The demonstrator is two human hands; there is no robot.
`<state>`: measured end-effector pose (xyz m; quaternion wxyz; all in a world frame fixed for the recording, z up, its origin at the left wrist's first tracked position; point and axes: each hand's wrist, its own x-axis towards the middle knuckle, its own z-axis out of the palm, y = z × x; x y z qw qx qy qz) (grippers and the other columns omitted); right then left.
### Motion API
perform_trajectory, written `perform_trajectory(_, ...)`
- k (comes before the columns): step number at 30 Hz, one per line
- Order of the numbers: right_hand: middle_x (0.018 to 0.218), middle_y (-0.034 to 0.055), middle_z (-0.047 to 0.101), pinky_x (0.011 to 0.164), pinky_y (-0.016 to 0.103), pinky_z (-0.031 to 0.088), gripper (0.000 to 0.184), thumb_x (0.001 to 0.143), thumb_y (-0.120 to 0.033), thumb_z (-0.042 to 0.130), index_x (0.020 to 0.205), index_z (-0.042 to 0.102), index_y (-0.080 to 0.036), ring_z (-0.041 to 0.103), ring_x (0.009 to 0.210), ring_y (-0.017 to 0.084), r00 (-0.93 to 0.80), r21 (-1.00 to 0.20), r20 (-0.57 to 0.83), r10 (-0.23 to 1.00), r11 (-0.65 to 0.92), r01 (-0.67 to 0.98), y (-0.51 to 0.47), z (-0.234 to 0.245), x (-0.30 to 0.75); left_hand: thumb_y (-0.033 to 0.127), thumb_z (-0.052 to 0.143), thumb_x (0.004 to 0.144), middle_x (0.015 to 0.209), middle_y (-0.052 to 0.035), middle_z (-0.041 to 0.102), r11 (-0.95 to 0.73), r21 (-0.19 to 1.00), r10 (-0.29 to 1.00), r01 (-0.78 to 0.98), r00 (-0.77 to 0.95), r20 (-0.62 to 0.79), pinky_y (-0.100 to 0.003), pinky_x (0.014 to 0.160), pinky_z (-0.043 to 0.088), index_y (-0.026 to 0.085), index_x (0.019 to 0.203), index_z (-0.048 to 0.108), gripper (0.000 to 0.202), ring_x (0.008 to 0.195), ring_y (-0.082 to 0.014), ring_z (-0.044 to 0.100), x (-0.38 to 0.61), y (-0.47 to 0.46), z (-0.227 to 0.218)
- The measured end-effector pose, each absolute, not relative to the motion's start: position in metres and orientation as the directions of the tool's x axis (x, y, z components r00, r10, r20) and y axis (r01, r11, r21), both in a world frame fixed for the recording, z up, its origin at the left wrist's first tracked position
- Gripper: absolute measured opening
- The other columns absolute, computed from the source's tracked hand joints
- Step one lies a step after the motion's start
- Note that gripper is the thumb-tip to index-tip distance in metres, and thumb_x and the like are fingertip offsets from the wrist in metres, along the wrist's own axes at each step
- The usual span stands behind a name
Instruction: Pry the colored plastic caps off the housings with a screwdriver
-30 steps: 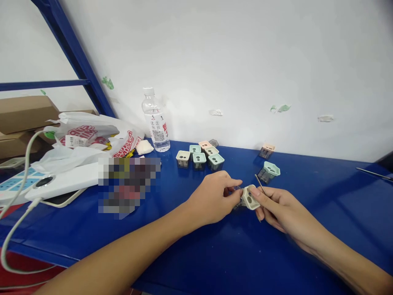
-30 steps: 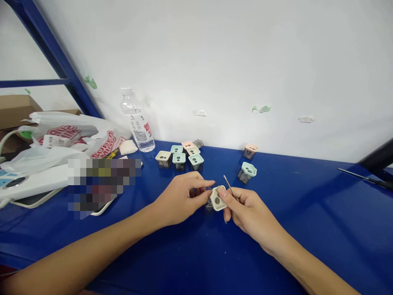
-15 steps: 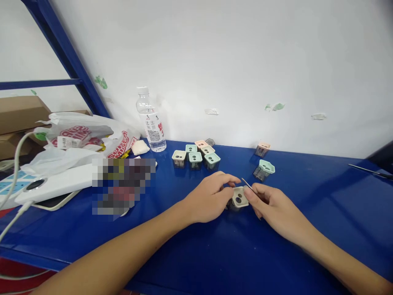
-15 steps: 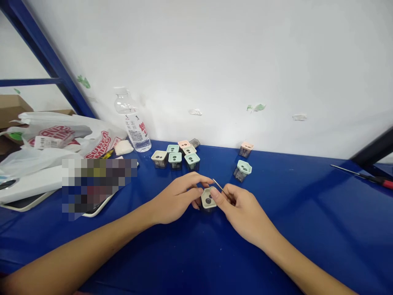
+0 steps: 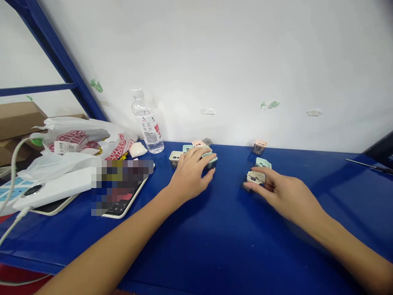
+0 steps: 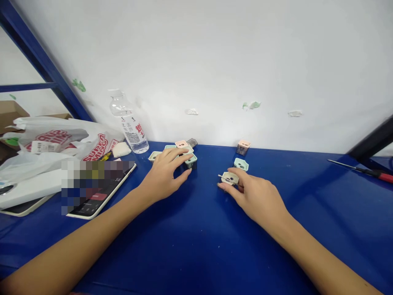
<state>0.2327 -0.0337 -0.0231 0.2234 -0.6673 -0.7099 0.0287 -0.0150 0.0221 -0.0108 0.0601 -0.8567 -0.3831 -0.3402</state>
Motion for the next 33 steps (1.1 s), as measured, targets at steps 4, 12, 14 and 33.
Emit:
perform_trajectory(4, 0.071, -0.0008, 0.067, 0.054, 0.03, 0.038, 0.048, 0.089, -0.06, 0.045, 0.126, 0.055, -0.03, 0.062, 0.064, 0.024, 0.029, -0.255, 0.312, 0.949, 0.054, 0.965, -0.025, -0.025, 0.242, 0.024, 0.06, 0.088, 0.132, -0.0103, 0.058, -0.664, 0.077, 0.653, 0.744, 0.526, 0.544, -0.056, 0.112, 0.026, 0.017, 0.108, 0.061, 0.021, 0.128, -0.0278, 0.046, -0.023, 0.036, -0.019)
perform_trajectory(12, 0.07, -0.0014, 0.066, 0.046, 0.029, 0.034, 0.051, 0.091, -0.054, 0.047, 0.135, 0.047, -0.028, 0.059, 0.053, 0.023, -0.04, -0.09, 0.498, 0.866, 0.098, 0.991, -0.033, -0.022, 0.242, 0.02, 0.055, 0.089, 0.1, -0.0093, 0.065, -0.783, 0.162, 0.577, 0.601, 0.604, 0.55, -0.04, 0.091, 0.046, 0.016, 0.079, 0.05, 0.012, 0.1, -0.023, 0.057, -0.017, 0.027, -0.014)
perform_trajectory(14, 0.068, -0.0026, 0.062, 0.049, 0.028, 0.041, 0.049, 0.088, -0.058, 0.052, 0.126, 0.054, -0.026, 0.059, 0.054, 0.018, -0.174, -0.149, 0.521, 0.836, 0.29, 0.945, -0.04, -0.021, 0.235, 0.019, 0.053, 0.089, 0.109, -0.0103, 0.063, -0.79, 0.197, 0.583, 0.58, 0.615, 0.531, -0.04, 0.092, 0.046, 0.016, 0.078, 0.049, 0.013, 0.104, -0.0239, 0.056, -0.013, 0.017, -0.012)
perform_trajectory(33, 0.094, 0.0012, 0.068, 0.048, 0.027, 0.041, 0.031, 0.085, -0.022, 0.054, 0.116, 0.051, -0.021, 0.061, 0.058, 0.015, -0.535, -0.202, 0.282, 0.796, 0.594, 0.779, -0.059, -0.019, 0.214, 0.042, 0.073, 0.077, 0.111, -0.0089, 0.054, -0.799, 0.56, 0.493, 0.221, 0.774, 0.398, -0.034, 0.087, 0.048, 0.018, 0.11, 0.052, 0.045, 0.103, -0.0203, 0.053, 0.001, -0.007, -0.014)
